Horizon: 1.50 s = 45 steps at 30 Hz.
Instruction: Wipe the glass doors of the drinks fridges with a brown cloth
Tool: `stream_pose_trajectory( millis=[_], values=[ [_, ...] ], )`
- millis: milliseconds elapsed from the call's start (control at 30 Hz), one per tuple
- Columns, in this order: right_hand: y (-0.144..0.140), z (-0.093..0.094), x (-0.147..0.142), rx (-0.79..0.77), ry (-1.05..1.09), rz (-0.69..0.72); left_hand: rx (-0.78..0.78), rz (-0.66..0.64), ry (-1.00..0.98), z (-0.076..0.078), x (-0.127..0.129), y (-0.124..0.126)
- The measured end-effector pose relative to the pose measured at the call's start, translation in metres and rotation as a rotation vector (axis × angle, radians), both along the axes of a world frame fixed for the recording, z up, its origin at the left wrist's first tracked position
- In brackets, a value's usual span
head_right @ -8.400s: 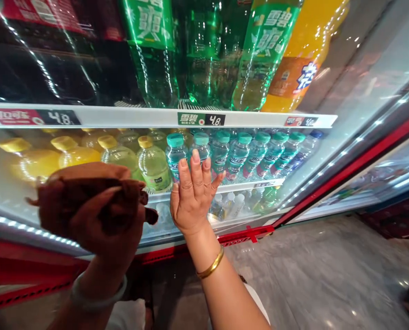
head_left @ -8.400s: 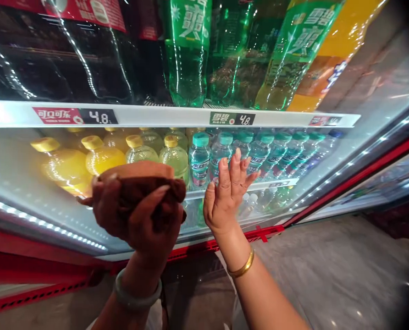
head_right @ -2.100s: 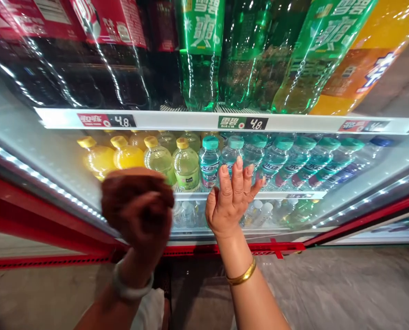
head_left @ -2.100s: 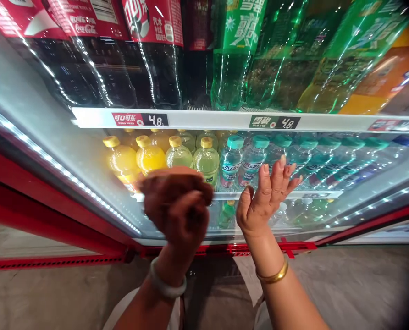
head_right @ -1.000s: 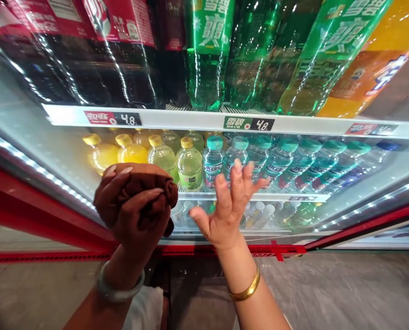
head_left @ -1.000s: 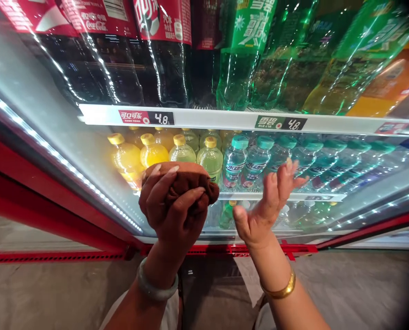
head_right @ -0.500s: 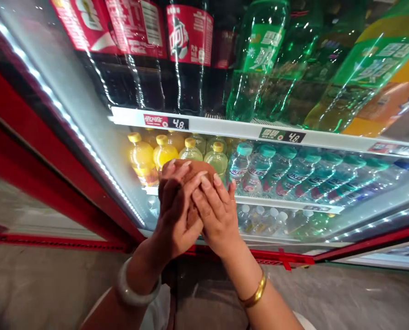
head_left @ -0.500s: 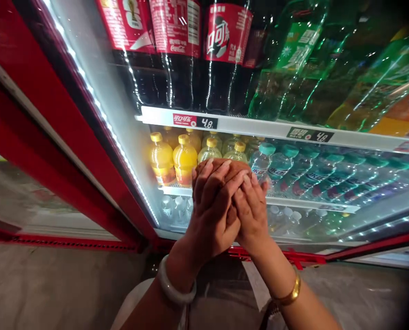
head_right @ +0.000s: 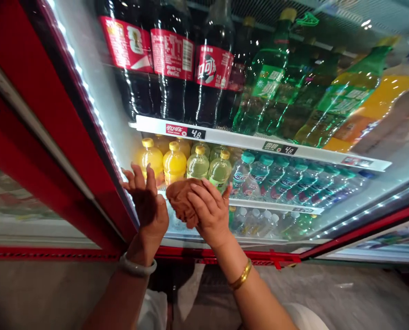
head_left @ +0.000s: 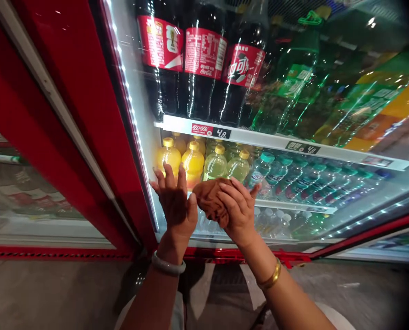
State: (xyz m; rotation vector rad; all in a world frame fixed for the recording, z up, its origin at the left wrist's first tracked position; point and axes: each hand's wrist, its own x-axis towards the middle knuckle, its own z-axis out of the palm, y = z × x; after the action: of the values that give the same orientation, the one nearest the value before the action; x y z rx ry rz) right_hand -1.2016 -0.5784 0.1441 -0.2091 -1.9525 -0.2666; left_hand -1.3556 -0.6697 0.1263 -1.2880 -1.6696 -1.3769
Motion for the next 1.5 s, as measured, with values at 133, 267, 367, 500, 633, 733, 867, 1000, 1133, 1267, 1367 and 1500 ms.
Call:
stream_pose_trajectory(
  millis=[133,267,367,500,633,733,867,1000,1133,1267,1367,1500],
  values=[
    [-0.007,0.013,-0.016,-0.070,0.163,-0.057,-0.077,-0.008,0.071,-0.013,-0.013,-0.004],
    [-0.019,0.012,-0.044,-0.017,0.069,-0.018,-0.024,0.018,0.015,-0.024,-0.020,-0.008],
    [-0.014,-0.008,-0.030,0.075,-0.103,0.007,-0.027,0.034,-0.040,-0.037,-0.025,-0.011],
    [-0.004,-0.017,0.004,0.068,-0.137,-0.031,-0.098,0.026,-0.021,-0.056,-0.033,-0.014],
    [-0.014,-0.005,-0.011,-0.062,0.068,-0.138,-0.138,0.035,0.007,-0.074,-0.033,-0.018],
    [-0.024,-0.015,-0.028,0.027,-0.088,-0.100,-0.177,0.082,0.005,-0.087,-0.021,-0.019],
    [-0.018,-0.042,-0.005,0.134,-0.276,-0.051,-0.244,0.071,0.033,-0.100,0.007,-0.017],
    [-0.003,-0.035,0.032,0.034,-0.173,-0.121,-0.291,0.015,0.061,-0.101,0.033,-0.008],
    [0.002,-0.021,0.030,0.023,-0.077,-0.152,-0.262,-0.012,0.067,-0.096,0.036,0.001],
    [0.008,-0.039,0.044,0.097,-0.187,-0.115,-0.222,-0.011,0.065,-0.091,0.032,0.009],
    [0.016,-0.050,0.077,0.037,-0.236,-0.139,-0.221,-0.027,0.072,-0.090,0.037,0.016],
    [0.026,-0.035,0.095,-0.086,-0.080,-0.218,-0.241,-0.060,0.087,-0.089,0.051,0.028]
  ],
)
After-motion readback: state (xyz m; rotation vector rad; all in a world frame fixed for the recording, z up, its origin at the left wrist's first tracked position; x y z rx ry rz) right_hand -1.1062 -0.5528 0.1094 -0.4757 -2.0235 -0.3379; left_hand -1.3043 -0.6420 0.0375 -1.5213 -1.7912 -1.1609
